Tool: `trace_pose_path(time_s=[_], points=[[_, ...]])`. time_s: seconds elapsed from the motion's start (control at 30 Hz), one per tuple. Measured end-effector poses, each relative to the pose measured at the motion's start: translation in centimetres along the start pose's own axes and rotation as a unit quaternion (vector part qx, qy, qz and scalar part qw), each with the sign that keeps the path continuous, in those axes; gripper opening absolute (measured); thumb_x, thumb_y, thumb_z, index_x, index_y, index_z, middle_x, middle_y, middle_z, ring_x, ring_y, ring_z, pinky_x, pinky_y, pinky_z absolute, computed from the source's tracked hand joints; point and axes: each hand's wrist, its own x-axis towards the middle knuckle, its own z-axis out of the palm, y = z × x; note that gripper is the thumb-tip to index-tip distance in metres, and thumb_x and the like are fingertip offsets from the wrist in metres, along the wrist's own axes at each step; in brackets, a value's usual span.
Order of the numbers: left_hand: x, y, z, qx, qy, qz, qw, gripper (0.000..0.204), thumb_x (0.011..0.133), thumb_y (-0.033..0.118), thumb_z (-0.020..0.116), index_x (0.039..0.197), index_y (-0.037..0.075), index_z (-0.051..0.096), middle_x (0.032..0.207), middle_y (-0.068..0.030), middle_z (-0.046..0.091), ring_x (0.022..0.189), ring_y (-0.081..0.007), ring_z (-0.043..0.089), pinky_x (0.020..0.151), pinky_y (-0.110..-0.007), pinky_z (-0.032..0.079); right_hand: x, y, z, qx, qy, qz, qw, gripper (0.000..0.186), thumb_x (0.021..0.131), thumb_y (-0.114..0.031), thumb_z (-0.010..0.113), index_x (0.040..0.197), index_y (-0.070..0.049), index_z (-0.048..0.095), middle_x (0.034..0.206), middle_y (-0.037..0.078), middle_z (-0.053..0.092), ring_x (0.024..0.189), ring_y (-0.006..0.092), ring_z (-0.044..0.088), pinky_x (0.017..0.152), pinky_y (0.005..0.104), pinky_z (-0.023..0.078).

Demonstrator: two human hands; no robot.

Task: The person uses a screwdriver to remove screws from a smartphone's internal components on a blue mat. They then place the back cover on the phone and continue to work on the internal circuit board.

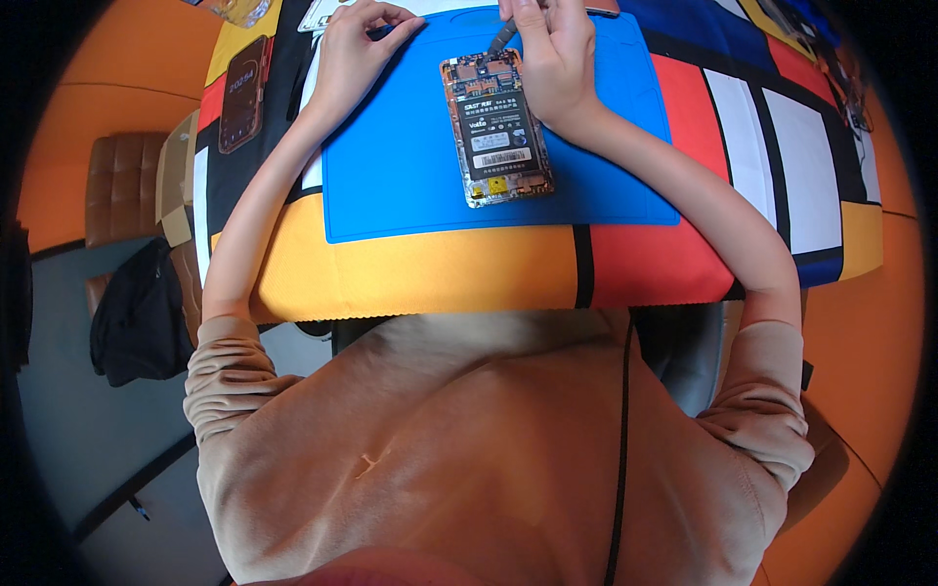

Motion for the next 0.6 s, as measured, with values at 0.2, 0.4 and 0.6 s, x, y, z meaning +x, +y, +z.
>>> trace_pose_path(time_s=[0.2, 0.4, 0.6], points=[[0.0, 0.0, 0.1, -0.013, 0.008, -0.013, 1.000, 0.023, 0.092, 0.025, 0.071, 0.091, 0.002, 0.071, 0.090, -0.0148, 0.068, 0.092, -0.0313, 0.065, 0.086, -0.040, 0.050, -0.2, 0.8, -1.3, -0.069, -0.045, -0.052, 0.995, 0.008, 0.107, -0.010, 0.045, 0.112, -0.004, 0.047, 0.088, 0.002, 0.050, 0.075, 0.0079, 0.044, 0.070, 0.0227, 0.039], [0.0, 0.3, -0.1, 0.007, -0.009, -0.027, 1.000, 0.023, 0.093, 0.026, 0.071, 0.091, 0.003, 0.070, 0.088, -0.0151, 0.067, 0.091, -0.0312, 0.064, 0.084, -0.040, 0.050, 0.6, 1.4, -3.4, -0.063, -0.051, -0.107, 0.991, 0.008, 0.106, -0.006, 0.043, 0.113, -0.003, 0.047, 0.091, 0.004, 0.053, 0.073, 0.0073, 0.045, 0.070, 0.0216, 0.040], [0.1, 0.3, -0.1, 0.017, -0.003, -0.036, 0.999, 0.026, 0.092, 0.027, 0.072, 0.089, 0.002, 0.069, 0.086, -0.0153, 0.067, 0.089, -0.0306, 0.064, 0.084, -0.040, 0.050, 0.4, 1.3, -5.6, -0.085, -0.126, -0.152, 0.977, 0.014, 0.109, -0.004, 0.040, 0.121, 0.001, 0.045, 0.098, 0.011, 0.057, 0.085, 0.0106, 0.049, 0.082, 0.0234, 0.042]])
